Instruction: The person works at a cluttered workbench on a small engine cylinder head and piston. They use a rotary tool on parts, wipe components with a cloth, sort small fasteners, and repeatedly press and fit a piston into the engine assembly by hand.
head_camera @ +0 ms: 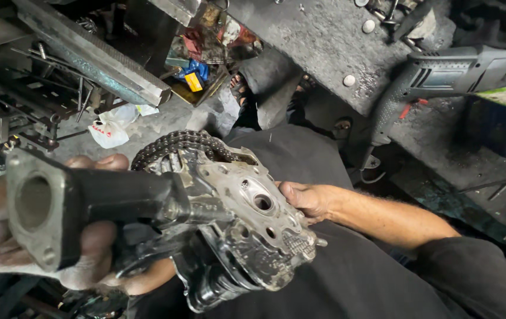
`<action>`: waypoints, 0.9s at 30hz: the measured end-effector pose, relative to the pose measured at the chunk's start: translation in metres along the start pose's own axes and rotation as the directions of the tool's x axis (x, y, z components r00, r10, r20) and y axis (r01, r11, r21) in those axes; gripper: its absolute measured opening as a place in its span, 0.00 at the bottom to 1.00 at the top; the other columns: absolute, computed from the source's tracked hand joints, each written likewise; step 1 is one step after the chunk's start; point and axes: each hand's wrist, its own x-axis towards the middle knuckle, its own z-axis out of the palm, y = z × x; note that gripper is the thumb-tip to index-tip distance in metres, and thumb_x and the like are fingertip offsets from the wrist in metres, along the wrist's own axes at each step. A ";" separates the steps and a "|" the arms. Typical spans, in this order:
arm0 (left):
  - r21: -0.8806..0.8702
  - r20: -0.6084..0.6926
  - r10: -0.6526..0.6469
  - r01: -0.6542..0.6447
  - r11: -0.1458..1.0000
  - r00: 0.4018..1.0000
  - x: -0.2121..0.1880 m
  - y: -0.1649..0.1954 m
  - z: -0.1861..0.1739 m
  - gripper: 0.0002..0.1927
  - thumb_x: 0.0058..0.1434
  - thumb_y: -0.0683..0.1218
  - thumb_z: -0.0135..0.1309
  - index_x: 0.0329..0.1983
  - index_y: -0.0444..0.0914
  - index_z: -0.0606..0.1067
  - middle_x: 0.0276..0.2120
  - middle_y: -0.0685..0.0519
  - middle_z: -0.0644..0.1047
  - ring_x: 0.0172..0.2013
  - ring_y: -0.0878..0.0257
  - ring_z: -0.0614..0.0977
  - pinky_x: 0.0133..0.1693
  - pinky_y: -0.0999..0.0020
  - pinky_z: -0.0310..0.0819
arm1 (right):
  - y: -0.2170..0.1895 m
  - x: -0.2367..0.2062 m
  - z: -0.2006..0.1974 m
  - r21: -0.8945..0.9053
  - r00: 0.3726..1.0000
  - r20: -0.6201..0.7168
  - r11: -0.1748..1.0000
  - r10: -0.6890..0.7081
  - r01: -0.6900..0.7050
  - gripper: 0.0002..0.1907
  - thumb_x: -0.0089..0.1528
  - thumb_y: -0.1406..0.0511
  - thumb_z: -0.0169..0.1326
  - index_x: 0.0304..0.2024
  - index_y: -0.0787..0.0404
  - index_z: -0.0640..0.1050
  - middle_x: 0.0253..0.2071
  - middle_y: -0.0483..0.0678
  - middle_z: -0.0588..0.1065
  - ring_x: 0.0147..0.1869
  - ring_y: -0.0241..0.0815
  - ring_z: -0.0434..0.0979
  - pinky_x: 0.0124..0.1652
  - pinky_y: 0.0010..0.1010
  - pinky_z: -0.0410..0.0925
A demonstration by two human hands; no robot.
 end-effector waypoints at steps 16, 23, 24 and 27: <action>-0.029 -0.291 -0.200 0.200 0.979 0.935 -0.025 0.023 0.002 0.34 0.63 0.59 0.60 0.68 0.54 0.60 0.68 0.54 0.57 0.54 0.53 0.80 0.52 0.54 0.79 | 0.010 -0.002 -0.022 0.075 0.995 0.101 0.997 0.004 -0.012 0.41 0.66 0.44 0.56 0.68 0.68 0.67 0.61 0.49 0.74 0.64 0.38 0.75 0.58 0.34 0.72; 0.188 -0.178 0.005 0.029 0.982 0.984 -0.042 0.010 -0.012 0.35 0.67 0.50 0.61 0.75 0.45 0.64 0.72 0.29 0.57 0.58 0.31 0.75 0.53 0.33 0.74 | 0.015 0.000 -0.034 0.033 0.982 0.190 0.999 0.011 -0.018 0.35 0.66 0.47 0.58 0.63 0.67 0.69 0.57 0.46 0.75 0.61 0.36 0.76 0.56 0.33 0.73; 0.254 -0.212 0.092 -0.036 0.967 0.973 -0.042 0.006 -0.010 0.32 0.66 0.49 0.62 0.71 0.41 0.66 0.72 0.30 0.57 0.59 0.29 0.74 0.52 0.30 0.74 | 0.016 0.000 -0.036 -0.002 0.983 0.185 1.000 0.005 -0.004 0.36 0.66 0.48 0.59 0.63 0.67 0.69 0.57 0.46 0.75 0.60 0.35 0.75 0.55 0.31 0.72; 0.312 -0.258 0.271 -0.186 0.932 0.927 -0.041 -0.009 0.002 0.25 0.66 0.45 0.61 0.64 0.34 0.69 0.74 0.35 0.58 0.59 0.23 0.74 0.50 0.24 0.72 | 0.019 -0.002 -0.041 -0.067 0.985 0.173 0.998 -0.003 0.015 0.36 0.66 0.48 0.59 0.65 0.67 0.70 0.57 0.46 0.75 0.59 0.33 0.75 0.52 0.28 0.71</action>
